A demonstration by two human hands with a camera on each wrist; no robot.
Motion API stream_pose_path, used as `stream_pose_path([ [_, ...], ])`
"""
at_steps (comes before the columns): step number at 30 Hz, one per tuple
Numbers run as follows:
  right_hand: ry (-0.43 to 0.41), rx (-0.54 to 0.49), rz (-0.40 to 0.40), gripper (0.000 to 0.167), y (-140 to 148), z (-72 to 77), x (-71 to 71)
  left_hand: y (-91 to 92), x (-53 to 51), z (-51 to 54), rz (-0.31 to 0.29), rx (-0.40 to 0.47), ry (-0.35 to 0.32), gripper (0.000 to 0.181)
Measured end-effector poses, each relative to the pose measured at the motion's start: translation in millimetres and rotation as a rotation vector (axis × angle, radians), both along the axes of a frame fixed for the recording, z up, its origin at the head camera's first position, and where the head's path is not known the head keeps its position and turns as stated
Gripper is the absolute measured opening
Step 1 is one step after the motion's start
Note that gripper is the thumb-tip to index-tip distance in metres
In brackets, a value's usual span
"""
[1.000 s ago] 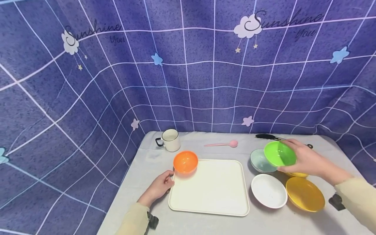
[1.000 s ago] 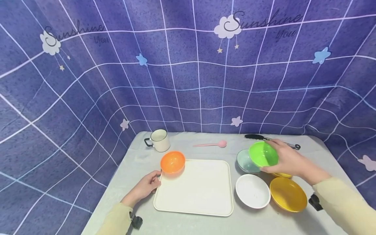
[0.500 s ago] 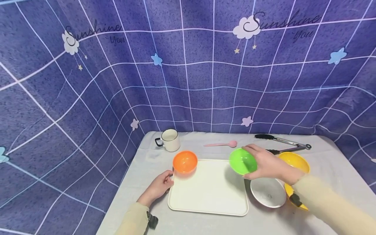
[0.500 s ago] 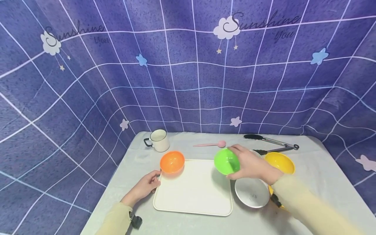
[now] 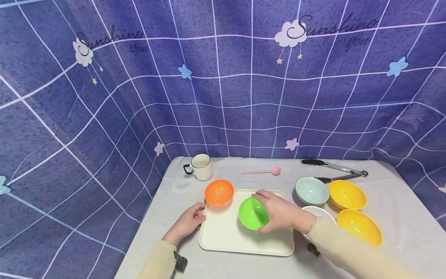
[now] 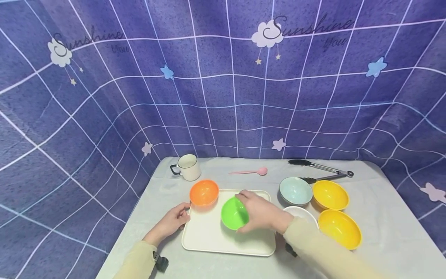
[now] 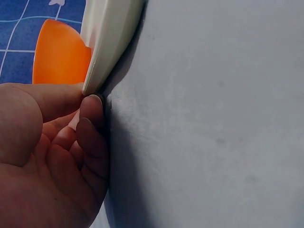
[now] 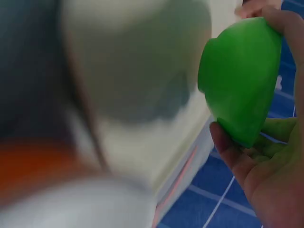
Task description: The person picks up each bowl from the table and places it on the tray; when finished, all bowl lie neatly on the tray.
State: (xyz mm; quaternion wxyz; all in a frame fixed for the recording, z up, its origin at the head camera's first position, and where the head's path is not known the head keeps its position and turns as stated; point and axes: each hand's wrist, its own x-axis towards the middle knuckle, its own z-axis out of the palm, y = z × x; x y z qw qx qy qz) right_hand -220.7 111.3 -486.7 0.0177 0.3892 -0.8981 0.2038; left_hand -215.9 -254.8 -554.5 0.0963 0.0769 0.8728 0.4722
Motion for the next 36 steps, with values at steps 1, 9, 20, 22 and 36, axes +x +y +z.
stream_pose_path([
  [1, -0.004, 0.008, 0.006, 0.113, -6.4, -2.0, 1.4, -0.3, 0.0, -0.2, 0.000, 0.001, 0.002, 0.038],
  [9, -0.042, 0.024, 0.074, 0.112, -47.3, -17.4, 10.4, 0.9, -0.7, -0.4, 0.016, -0.009, -0.011, 0.039],
  [20, -0.094, -0.001, 0.088, 0.124, -90.8, -27.2, 23.3, -1.3, -1.4, -0.7, -0.001, -0.002, -0.019, 0.040],
  [22, -0.103, -0.002, 0.090, 0.126, -97.6, -27.4, 25.7, -2.5, -1.4, -0.8, -0.004, -0.001, -0.022, 0.040],
  [36, -0.076, -0.043, 0.108, 0.121, -122.1, -31.2, 35.4, -1.8, 0.5, 1.6, 0.022, -0.013, -0.002, 0.037],
])
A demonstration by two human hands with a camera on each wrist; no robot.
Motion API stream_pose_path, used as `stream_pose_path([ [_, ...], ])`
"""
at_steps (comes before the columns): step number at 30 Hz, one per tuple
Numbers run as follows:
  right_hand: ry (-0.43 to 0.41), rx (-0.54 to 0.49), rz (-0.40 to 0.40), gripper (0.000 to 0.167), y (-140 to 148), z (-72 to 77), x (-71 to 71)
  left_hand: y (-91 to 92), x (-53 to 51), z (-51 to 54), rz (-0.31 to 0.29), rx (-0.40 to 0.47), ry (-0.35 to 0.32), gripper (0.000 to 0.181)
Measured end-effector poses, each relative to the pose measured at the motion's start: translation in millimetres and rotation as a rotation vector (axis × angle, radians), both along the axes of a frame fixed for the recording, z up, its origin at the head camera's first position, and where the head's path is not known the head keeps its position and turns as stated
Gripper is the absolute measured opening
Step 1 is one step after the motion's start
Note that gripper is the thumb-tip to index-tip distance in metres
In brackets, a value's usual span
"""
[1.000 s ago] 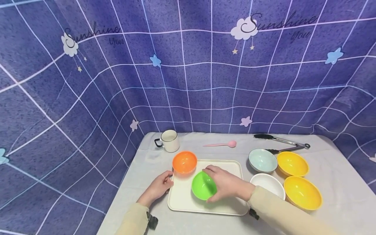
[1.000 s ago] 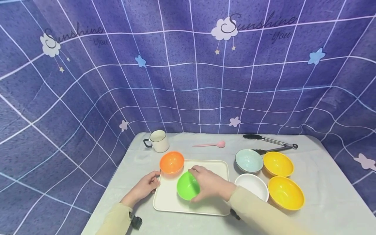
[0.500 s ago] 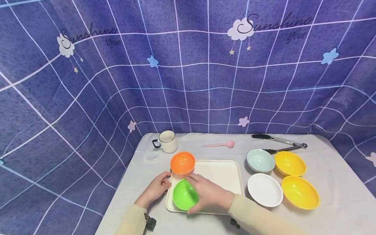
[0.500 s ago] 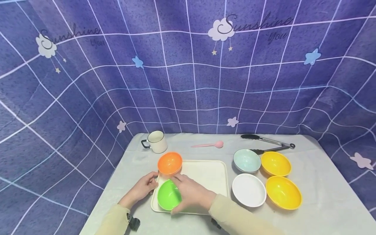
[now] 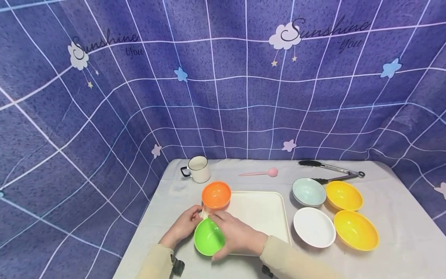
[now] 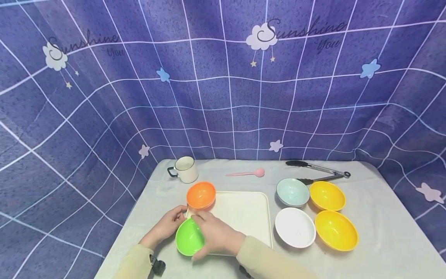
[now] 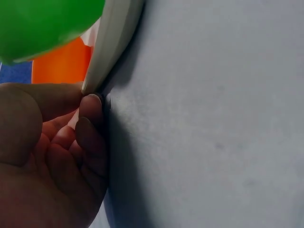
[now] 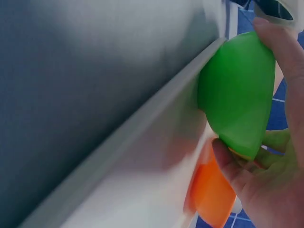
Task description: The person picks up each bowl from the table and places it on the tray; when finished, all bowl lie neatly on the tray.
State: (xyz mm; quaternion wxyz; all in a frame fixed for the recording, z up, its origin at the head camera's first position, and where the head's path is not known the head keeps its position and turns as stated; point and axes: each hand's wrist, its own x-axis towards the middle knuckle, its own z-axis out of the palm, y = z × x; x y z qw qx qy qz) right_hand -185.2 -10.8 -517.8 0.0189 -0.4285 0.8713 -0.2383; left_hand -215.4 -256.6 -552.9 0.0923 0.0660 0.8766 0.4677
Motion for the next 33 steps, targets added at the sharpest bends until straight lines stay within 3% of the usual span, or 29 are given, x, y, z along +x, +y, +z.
stream_pose_path([
  [4, 0.000, -0.007, -0.014, 0.123, -2.4, -1.2, 3.2, 0.2, 0.1, 0.8, 0.011, -0.010, -0.004, 0.036],
  [11, -0.008, -0.056, -0.012, 0.144, 0.4, 1.3, 4.0, 0.5, -0.2, 3.6, 0.012, -0.020, 0.002, 0.035],
  [16, -0.025, -0.079, -0.058, 0.137, 16.9, 5.7, 3.0, 0.9, 0.0, 3.4, 0.021, -0.034, -0.015, 0.036],
  [26, 0.063, -0.053, -0.179, 0.130, 103.9, 24.5, -0.8, 1.5, -3.8, 0.6, 0.020, -0.057, -0.017, 0.034],
  [33, 0.103, -0.070, -0.353, 0.123, 184.9, 38.6, 21.6, 0.6, -2.3, 1.6, 0.015, -0.043, -0.015, 0.036],
])
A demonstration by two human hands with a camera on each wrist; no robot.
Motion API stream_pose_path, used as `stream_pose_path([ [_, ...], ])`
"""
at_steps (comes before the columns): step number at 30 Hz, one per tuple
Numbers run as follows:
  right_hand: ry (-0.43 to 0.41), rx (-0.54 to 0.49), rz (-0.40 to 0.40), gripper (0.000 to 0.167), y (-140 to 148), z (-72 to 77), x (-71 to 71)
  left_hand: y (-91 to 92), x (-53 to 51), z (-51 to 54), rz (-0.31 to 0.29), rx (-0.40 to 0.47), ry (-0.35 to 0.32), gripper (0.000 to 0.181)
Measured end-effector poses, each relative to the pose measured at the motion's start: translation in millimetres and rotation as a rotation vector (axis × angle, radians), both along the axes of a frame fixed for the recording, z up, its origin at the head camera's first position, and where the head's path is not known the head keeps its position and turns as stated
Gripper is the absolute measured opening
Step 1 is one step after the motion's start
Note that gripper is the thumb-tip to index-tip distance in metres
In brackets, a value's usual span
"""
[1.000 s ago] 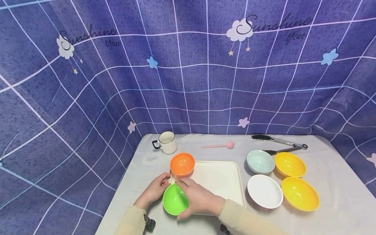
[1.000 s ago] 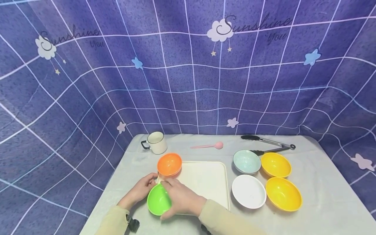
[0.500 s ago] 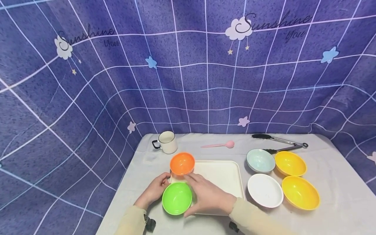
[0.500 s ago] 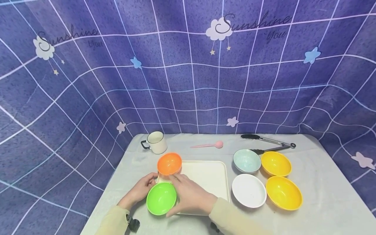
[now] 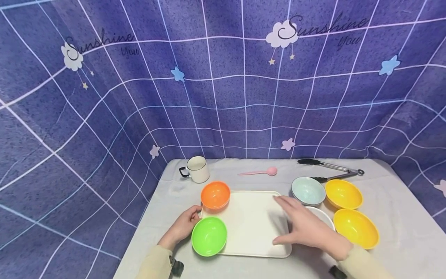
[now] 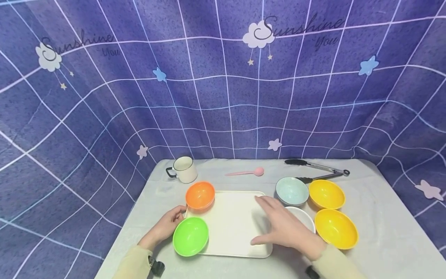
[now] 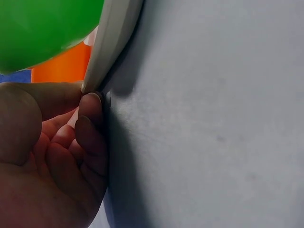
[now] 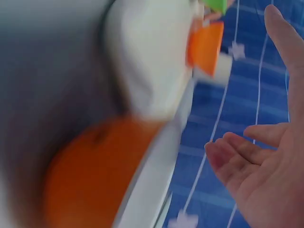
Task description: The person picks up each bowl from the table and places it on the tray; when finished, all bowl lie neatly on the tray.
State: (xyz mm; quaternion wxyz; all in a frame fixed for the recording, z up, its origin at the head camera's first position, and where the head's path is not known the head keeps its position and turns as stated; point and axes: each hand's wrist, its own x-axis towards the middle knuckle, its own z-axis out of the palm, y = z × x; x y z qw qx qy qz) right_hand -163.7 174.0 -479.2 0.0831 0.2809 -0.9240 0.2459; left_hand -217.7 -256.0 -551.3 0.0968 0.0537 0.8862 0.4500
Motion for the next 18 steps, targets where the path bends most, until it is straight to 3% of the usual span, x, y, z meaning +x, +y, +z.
stream_pose_path([
  [5, 0.064, -0.035, -0.114, 0.120, 55.7, -1.0, 20.5, -0.3, 0.2, -0.9, 0.001, 0.008, -0.001, 0.034],
  [11, 0.126, -0.050, -0.221, 0.120, 118.5, -10.9, 35.1, 0.3, 0.0, 1.8, -0.005, 0.008, -0.003, 0.035],
  [18, 0.047, -0.079, -0.369, 0.125, 166.5, -33.2, 48.0, 0.1, 0.2, 1.1, 0.002, -0.001, -0.013, 0.036],
])
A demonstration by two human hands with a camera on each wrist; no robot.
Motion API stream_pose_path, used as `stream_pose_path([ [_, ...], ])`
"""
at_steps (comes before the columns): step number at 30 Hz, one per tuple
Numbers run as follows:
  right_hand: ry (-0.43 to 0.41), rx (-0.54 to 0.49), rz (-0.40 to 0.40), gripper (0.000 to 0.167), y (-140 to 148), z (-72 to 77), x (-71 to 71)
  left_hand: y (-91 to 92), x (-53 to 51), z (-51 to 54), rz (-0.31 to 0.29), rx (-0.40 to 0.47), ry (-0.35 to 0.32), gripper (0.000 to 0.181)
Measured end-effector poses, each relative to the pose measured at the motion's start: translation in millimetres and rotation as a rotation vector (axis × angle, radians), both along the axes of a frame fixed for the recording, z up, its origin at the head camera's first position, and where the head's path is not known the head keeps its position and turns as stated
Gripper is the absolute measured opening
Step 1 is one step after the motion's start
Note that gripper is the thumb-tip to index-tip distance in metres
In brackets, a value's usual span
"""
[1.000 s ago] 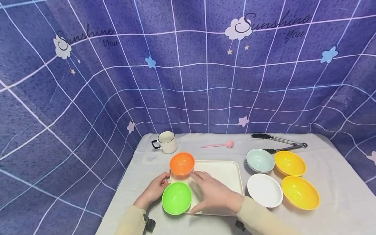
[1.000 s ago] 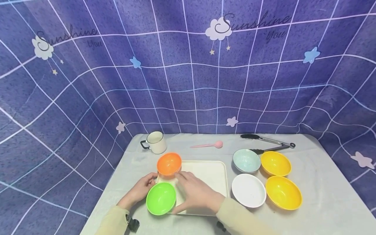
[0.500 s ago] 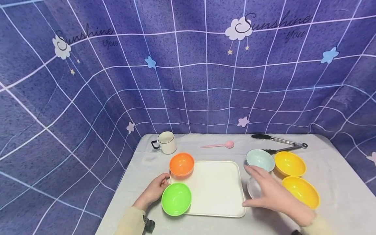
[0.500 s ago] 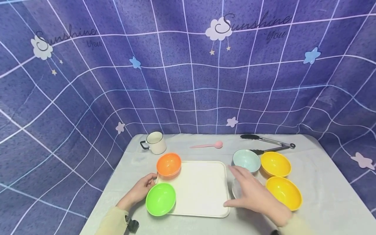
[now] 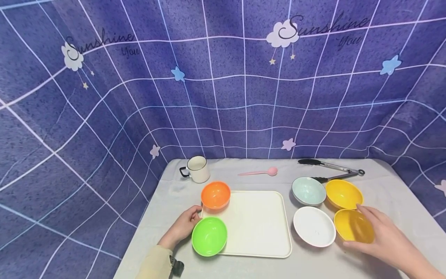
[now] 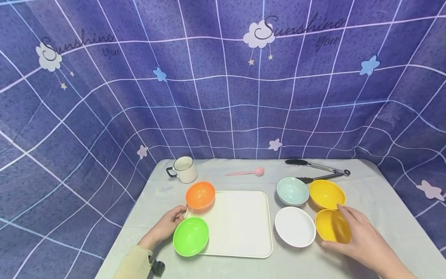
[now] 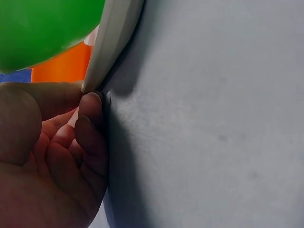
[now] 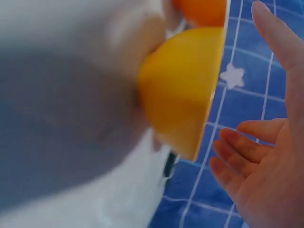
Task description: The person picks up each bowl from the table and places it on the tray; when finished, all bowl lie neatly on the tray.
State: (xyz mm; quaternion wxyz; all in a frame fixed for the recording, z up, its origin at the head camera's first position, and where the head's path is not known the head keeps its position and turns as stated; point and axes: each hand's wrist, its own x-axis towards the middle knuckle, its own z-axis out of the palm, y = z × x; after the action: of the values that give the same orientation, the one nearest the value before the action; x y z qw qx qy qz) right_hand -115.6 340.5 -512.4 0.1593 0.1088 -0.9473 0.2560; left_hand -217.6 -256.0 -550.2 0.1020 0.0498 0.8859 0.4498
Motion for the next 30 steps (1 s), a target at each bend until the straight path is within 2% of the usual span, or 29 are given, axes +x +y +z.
stream_pose_path([
  [6, -0.020, -0.026, -0.017, 0.120, 10.2, -20.8, 1.9, -2.2, -0.5, -2.2, 0.007, -0.004, -0.003, 0.034],
  [10, -0.058, -0.035, -0.042, 0.120, 10.5, -27.5, 1.7, -1.9, -1.1, -2.9, -0.005, 0.009, 0.006, 0.034],
  [19, -0.108, 0.001, -0.081, 0.120, 10.2, -27.2, 1.3, -1.8, -0.8, -3.8, -0.002, 0.025, 0.002, 0.035],
  [26, -0.056, -0.009, -0.088, 0.116, 9.2, -31.6, 1.3, -1.8, -0.9, -3.6, -0.003, 0.028, 0.002, 0.035],
  [30, -0.069, 0.001, -0.093, 0.114, 11.3, -30.6, -0.3, -2.2, 0.1, -5.8, -0.003, 0.033, -0.004, 0.035],
])
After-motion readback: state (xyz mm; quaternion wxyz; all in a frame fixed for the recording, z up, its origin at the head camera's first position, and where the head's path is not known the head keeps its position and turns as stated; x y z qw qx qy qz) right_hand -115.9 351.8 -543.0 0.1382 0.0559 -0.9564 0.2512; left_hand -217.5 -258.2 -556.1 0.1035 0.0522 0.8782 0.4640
